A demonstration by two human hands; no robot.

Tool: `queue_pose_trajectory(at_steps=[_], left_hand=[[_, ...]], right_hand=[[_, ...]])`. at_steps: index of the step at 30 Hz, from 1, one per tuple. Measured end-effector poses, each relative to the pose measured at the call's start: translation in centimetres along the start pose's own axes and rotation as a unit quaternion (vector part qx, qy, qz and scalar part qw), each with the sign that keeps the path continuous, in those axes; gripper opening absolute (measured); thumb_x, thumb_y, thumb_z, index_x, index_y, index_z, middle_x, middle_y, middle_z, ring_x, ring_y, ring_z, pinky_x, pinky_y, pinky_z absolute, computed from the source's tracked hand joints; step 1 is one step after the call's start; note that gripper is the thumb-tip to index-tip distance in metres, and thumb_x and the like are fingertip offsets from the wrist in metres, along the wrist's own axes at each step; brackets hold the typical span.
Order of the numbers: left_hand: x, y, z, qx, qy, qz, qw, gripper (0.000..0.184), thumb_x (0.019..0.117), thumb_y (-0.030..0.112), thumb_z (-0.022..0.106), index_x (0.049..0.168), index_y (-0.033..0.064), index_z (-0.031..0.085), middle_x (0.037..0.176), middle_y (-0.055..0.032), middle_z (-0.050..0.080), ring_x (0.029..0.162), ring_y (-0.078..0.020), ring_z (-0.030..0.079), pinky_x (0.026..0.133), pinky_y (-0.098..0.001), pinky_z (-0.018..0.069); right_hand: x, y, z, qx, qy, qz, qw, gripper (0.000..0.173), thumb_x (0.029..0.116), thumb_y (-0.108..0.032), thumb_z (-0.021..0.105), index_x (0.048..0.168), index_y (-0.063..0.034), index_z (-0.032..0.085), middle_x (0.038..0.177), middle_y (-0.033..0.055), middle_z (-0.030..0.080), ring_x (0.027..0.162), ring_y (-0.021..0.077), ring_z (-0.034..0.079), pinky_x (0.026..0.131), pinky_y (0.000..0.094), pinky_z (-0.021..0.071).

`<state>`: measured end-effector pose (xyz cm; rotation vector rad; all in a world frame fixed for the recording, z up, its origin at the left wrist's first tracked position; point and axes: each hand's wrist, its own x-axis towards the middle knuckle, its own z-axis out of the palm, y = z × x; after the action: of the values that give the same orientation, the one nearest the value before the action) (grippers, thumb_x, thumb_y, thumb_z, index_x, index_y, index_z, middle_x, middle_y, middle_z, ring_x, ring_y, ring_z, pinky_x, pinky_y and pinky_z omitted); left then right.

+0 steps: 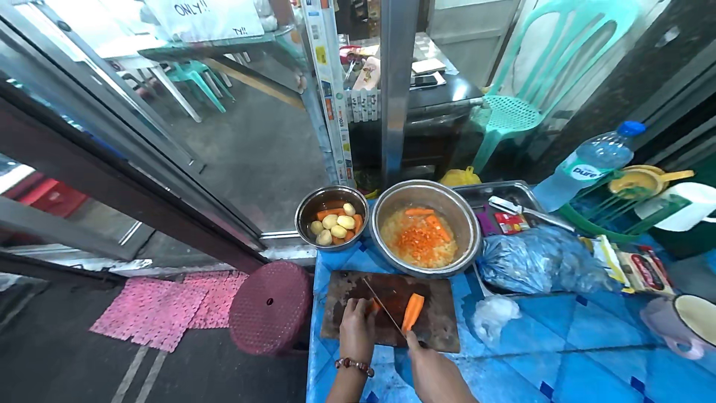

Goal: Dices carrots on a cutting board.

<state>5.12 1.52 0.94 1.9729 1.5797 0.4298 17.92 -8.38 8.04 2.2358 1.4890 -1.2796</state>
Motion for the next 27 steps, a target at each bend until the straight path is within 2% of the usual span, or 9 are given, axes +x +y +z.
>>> queue_pose_trajectory(at_steps=[2,4,9,14,17,19,21,24,27], left_hand=[[0.0,0.0,0.0,-0.009,0.002,-0.011,1.000,0.021,0.0961,0.015,0.070,0.112,0.0034,0.076,0.115,-0.0168,0.070,0.104,-0.0259,0.070,0.095,-0.0380,0.0570],[-0.1,0.1,0.1,-0.015,0.010,-0.018,1.000,0.019,0.0959,0.014,0.070,0.111,0.0035,0.076,0.113,-0.0162,0.071,0.103,-0.0258,0.071,0.095,-0.0382,0.0571],[-0.2,0.7,0.1,-0.001,0.024,-0.030,0.999,0.019,0.0936,0.011,0.070,0.109,0.0020,0.076,0.112,-0.0172,0.071,0.101,-0.0272,0.071,0.093,-0.0402,0.0577],[-0.2,1.2,-0.3,0.001,0.010,-0.065,0.998,0.021,0.0937,0.011,0.070,0.111,-0.0017,0.073,0.117,-0.0195,0.069,0.106,-0.0293,0.070,0.096,-0.0417,0.0563],[-0.4,0.9,0.0,-0.006,0.021,-0.059,0.998,0.020,0.0918,0.009,0.071,0.108,-0.0022,0.074,0.113,-0.0196,0.070,0.103,-0.0296,0.071,0.094,-0.0423,0.0574],[-0.6,0.7,0.0,-0.011,0.021,-0.056,0.998,0.019,0.0914,0.008,0.071,0.108,-0.0024,0.074,0.113,-0.0196,0.070,0.103,-0.0297,0.071,0.094,-0.0418,0.0574],[-0.5,0.5,0.0,-0.015,0.024,-0.050,0.998,0.020,0.0924,0.009,0.071,0.109,-0.0005,0.075,0.113,-0.0187,0.070,0.103,-0.0289,0.071,0.094,-0.0410,0.0573],[-0.6,-0.1,0.6,-0.037,0.054,-0.034,0.997,0.016,0.0923,0.009,0.072,0.106,0.0027,0.077,0.109,-0.0162,0.072,0.100,-0.0259,0.071,0.092,-0.0397,0.0583],[-0.5,0.0,0.6,-0.043,0.066,-0.039,0.996,0.013,0.0919,0.009,0.072,0.103,0.0034,0.078,0.106,-0.0146,0.073,0.098,-0.0252,0.072,0.091,-0.0401,0.0583]], right_hand=[[0.6,0.9,-0.3,0.068,-0.021,-0.012,0.997,0.048,0.1124,-0.026,0.039,0.157,-0.0079,0.035,0.112,0.0258,0.071,0.107,0.0442,0.070,0.091,0.0610,0.0553],[0.1,0.6,-0.7,0.055,-0.021,-0.005,0.998,0.047,0.1125,-0.027,0.039,0.155,-0.0078,0.036,0.112,0.0258,0.071,0.108,0.0448,0.070,0.091,0.0608,0.0556],[-2.2,-0.5,-0.1,-0.041,0.030,-0.010,0.999,0.042,0.1085,-0.013,0.042,0.150,-0.0081,0.042,0.097,0.0239,0.074,0.096,0.0460,0.074,0.080,0.0595,0.0581],[-2.0,-1.0,0.5,-0.072,0.027,-0.003,0.997,0.043,0.1056,-0.006,0.044,0.148,-0.0062,0.043,0.101,0.0243,0.074,0.097,0.0460,0.074,0.080,0.0584,0.0584],[-0.9,-1.3,1.8,-0.084,0.075,-0.007,0.994,0.040,0.1059,-0.004,0.043,0.145,-0.0055,0.048,0.099,0.0235,0.074,0.093,0.0447,0.075,0.076,0.0564,0.0598],[0.0,-1.7,2.4,-0.082,0.087,-0.001,0.993,0.038,0.1063,-0.005,0.044,0.143,-0.0076,0.051,0.102,0.0220,0.075,0.095,0.0429,0.075,0.077,0.0549,0.0604],[0.8,-1.3,1.9,-0.055,0.050,0.003,0.997,0.043,0.1068,-0.007,0.044,0.149,-0.0101,0.044,0.105,0.0225,0.074,0.099,0.0438,0.074,0.082,0.0573,0.0592],[1.7,0.8,1.1,0.030,0.006,-0.022,0.999,0.048,0.1124,-0.025,0.038,0.158,-0.0116,0.034,0.107,0.0240,0.073,0.104,0.0443,0.072,0.089,0.0604,0.0569],[0.5,0.5,0.7,0.010,0.008,-0.019,1.000,0.043,0.1125,-0.025,0.037,0.153,-0.0103,0.038,0.104,0.0238,0.073,0.102,0.0447,0.073,0.086,0.0598,0.0576]])
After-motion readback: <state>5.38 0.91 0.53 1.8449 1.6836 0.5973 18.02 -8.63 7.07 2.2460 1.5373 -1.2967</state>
